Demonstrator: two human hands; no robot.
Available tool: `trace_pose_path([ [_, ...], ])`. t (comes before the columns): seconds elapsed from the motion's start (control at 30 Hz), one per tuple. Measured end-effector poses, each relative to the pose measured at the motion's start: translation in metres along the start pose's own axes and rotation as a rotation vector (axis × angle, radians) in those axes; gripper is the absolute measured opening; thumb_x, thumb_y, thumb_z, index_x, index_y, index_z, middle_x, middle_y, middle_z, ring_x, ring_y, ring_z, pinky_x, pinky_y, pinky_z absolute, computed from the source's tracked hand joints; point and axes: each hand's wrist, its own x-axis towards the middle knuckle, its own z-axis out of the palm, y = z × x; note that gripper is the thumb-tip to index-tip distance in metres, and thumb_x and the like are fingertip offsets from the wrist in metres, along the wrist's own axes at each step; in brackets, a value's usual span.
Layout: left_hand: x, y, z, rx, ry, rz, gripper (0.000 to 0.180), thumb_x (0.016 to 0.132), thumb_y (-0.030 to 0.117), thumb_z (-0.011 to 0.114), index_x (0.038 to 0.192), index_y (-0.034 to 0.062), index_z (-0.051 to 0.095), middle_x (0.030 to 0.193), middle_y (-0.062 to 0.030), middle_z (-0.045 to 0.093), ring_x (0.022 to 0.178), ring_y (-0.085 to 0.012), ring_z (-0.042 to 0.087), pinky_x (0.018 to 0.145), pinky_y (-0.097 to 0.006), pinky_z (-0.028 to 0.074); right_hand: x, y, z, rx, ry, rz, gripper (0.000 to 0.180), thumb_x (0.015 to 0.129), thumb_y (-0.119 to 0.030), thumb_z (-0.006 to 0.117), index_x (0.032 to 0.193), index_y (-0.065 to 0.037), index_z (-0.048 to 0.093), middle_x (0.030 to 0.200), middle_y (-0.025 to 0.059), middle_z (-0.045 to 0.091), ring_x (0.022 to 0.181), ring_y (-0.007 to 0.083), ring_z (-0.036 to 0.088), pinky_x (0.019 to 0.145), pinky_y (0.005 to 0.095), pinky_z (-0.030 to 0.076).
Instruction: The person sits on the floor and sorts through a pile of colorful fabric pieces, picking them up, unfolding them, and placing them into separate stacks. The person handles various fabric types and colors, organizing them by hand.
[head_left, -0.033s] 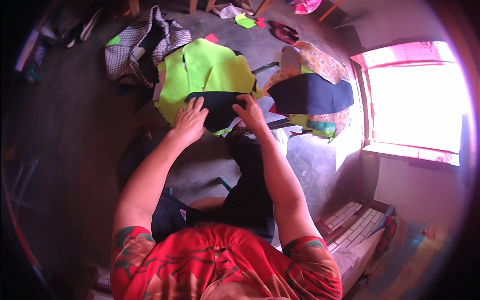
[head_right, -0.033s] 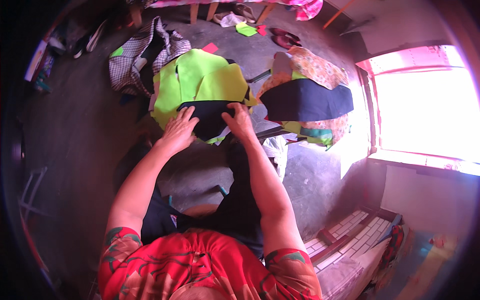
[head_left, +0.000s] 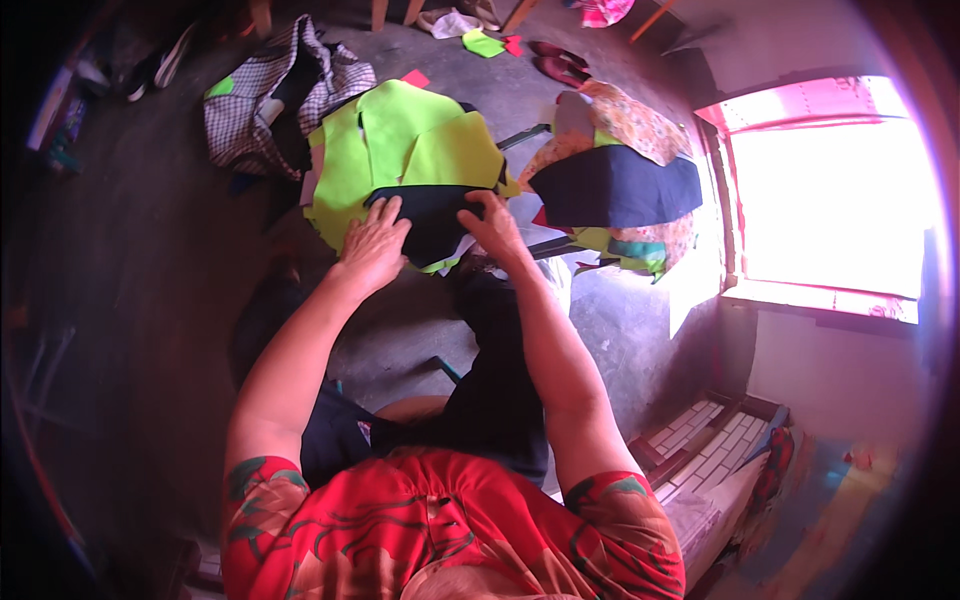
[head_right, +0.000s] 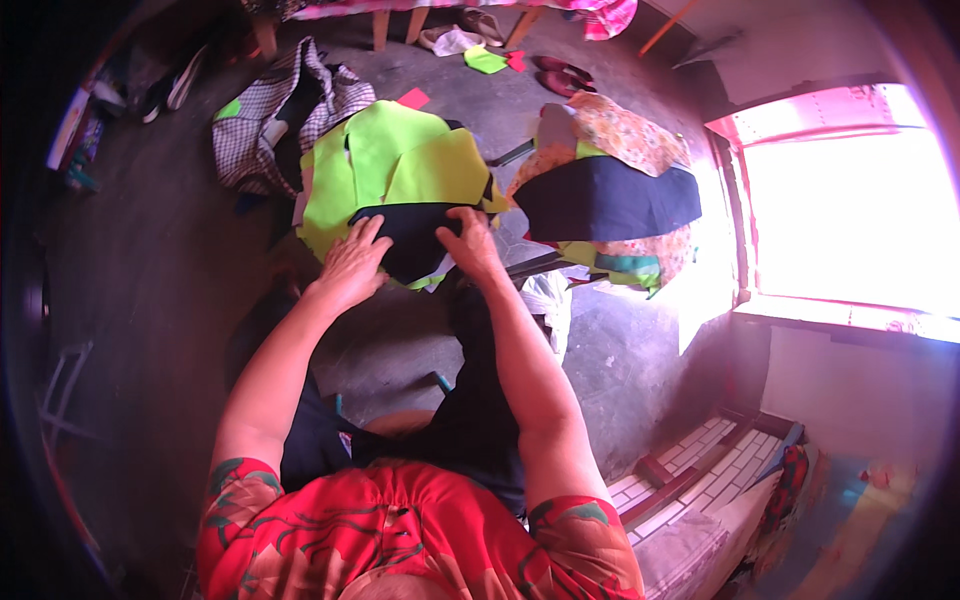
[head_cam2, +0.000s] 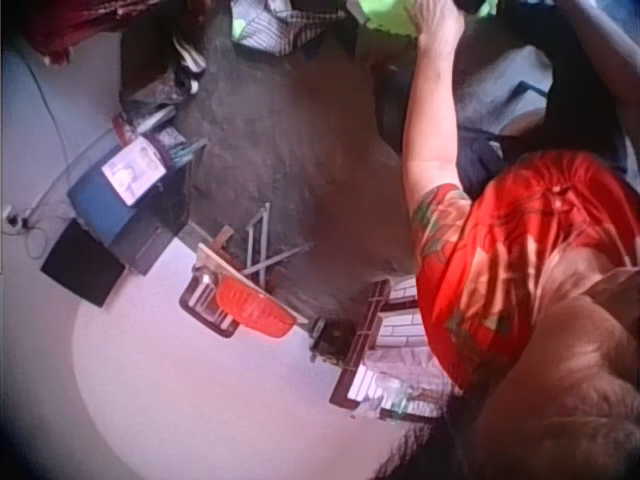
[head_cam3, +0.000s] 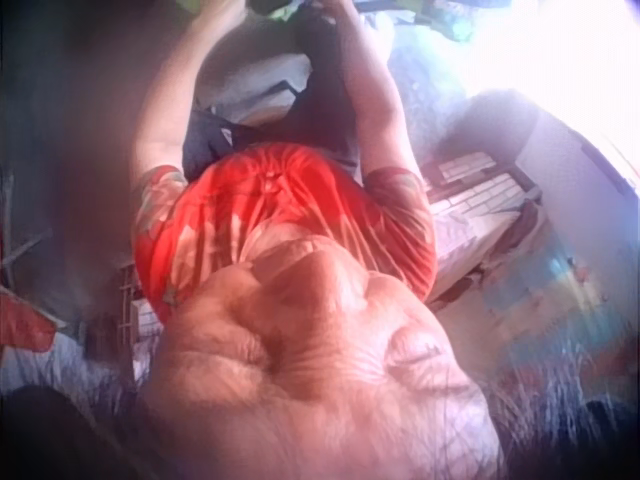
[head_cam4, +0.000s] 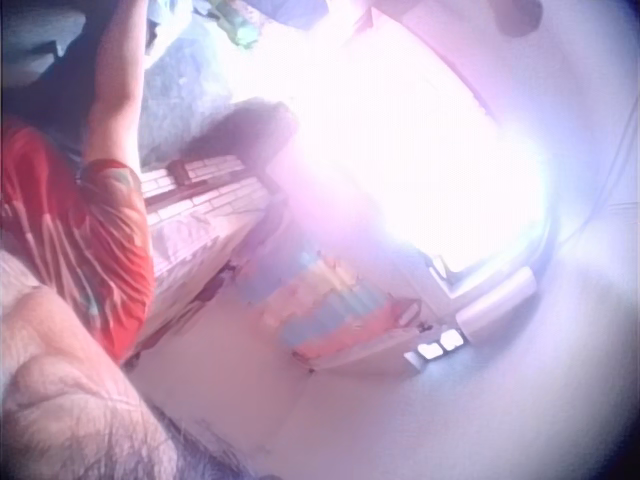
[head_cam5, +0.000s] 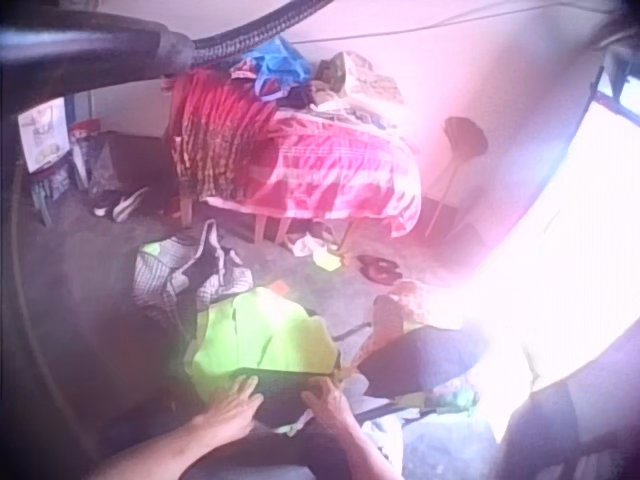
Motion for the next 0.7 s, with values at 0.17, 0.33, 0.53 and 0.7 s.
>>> trace_pose_path([
  [0.17,-0.001,-0.005,0.005,0.039,0.033,0.017,0.048,0.073,0.017,0.075,0.115,0.0051,0.055,0.147,-0.0140,0.031,0.137,-0.0315,0.029,0.097,-0.056,0.039,-0.002,-0.006,0.000,0.017,-0.047,-0.047,0.046,0.078,-0.025,0.069,0.117,-0.004,0.055,0.119,0.0211,0.052,0.106,0.0348,0.055,0.090,0.0391,0.046],
  [0.33,-0.003,-0.005,0.001,0.038,0.108,0.039,0.042,0.074,0.017,0.074,0.110,0.0044,0.057,0.143,-0.0149,0.037,0.132,-0.0313,0.037,0.094,-0.052,0.042,-0.010,-0.021,-0.008,-0.082,-0.018,-0.078,0.044,0.078,-0.023,0.067,0.116,-0.004,0.054,0.116,0.0226,0.053,0.104,0.0394,0.056,0.089,0.0427,0.047],
  [0.53,0.000,-0.006,-0.008,-0.084,0.284,0.087,0.036,0.075,0.014,0.072,0.107,0.0041,0.059,0.127,-0.0173,0.052,0.108,-0.0317,0.057,0.089,-0.044,0.046,-0.008,-0.029,-0.010,-0.064,0.090,-0.137,0.034,0.080,-0.018,0.065,0.110,-0.002,0.057,0.108,0.0214,0.058,0.099,0.0373,0.059,0.084,0.0428,0.047],
  [0.7,0.001,-0.008,-0.012,-0.139,0.399,0.103,0.027,0.076,0.011,0.070,0.101,0.0040,0.061,0.120,-0.0158,0.056,0.102,-0.0314,0.059,0.087,-0.042,0.047,-0.011,-0.044,-0.010,-0.031,0.092,-0.160,0.029,0.081,-0.015,0.064,0.106,-0.001,0.059,0.102,0.0190,0.061,0.091,0.0332,0.063,0.080,0.0408,0.049],
])
